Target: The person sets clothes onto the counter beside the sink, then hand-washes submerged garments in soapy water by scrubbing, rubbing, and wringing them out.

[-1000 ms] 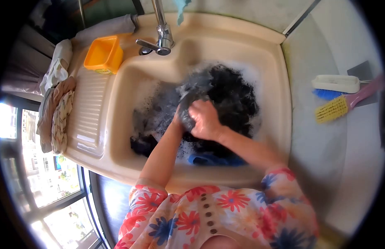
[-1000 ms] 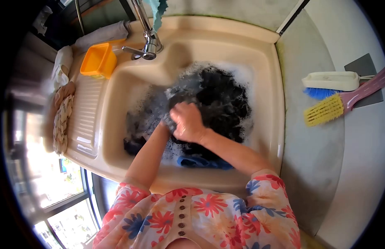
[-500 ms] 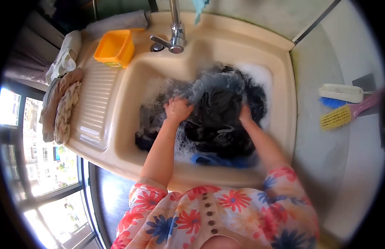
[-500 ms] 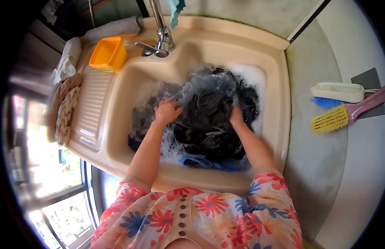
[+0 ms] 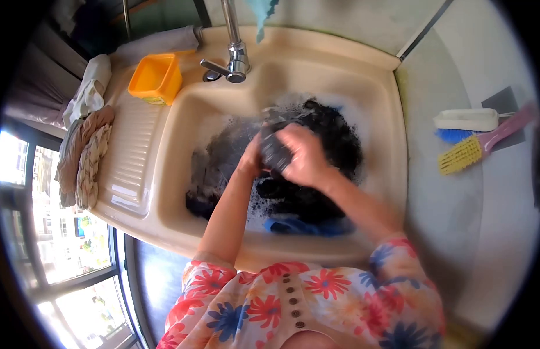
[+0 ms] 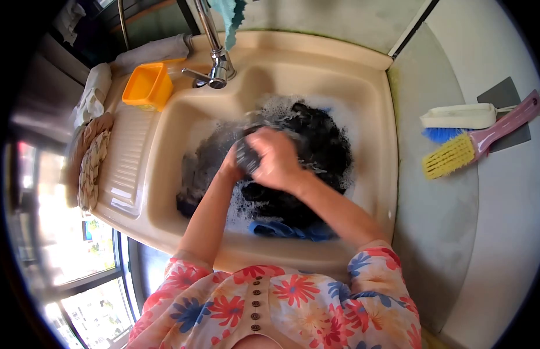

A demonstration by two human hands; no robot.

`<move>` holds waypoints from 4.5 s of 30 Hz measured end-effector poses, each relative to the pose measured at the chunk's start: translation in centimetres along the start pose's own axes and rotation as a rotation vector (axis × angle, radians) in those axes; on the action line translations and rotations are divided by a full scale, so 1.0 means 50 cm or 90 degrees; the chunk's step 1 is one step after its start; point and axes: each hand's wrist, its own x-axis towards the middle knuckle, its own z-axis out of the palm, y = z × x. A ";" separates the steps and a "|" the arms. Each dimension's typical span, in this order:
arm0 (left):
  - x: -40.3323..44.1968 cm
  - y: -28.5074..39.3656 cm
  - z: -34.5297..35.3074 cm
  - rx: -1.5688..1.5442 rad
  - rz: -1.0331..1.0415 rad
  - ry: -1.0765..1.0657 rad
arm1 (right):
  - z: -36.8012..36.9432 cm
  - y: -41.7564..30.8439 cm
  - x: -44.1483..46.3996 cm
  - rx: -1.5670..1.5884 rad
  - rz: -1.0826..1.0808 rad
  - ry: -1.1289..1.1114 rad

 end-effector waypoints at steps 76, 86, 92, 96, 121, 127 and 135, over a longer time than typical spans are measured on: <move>-0.062 0.117 0.042 0.286 0.263 0.045 | -0.118 0.051 0.016 0.492 0.346 -0.067; -0.127 0.077 0.118 -0.119 -0.027 -0.233 | -0.066 0.031 0.106 0.896 0.426 0.349; -0.095 0.018 0.163 -0.148 -0.032 -0.148 | 0.053 0.251 0.047 0.415 0.329 0.353; -0.077 0.007 0.141 -0.132 -0.072 -0.103 | 0.061 0.267 0.033 0.424 0.534 0.220; -0.067 -0.050 0.154 0.647 -0.066 -0.061 | 0.060 0.294 -0.088 -0.068 0.589 -0.153; -0.096 0.035 0.136 0.127 -0.114 -0.213 | -0.088 0.221 0.000 0.486 0.533 -0.173; -0.132 0.038 0.150 -0.209 -0.177 -0.435 | -0.057 0.146 -0.001 1.182 0.283 -0.059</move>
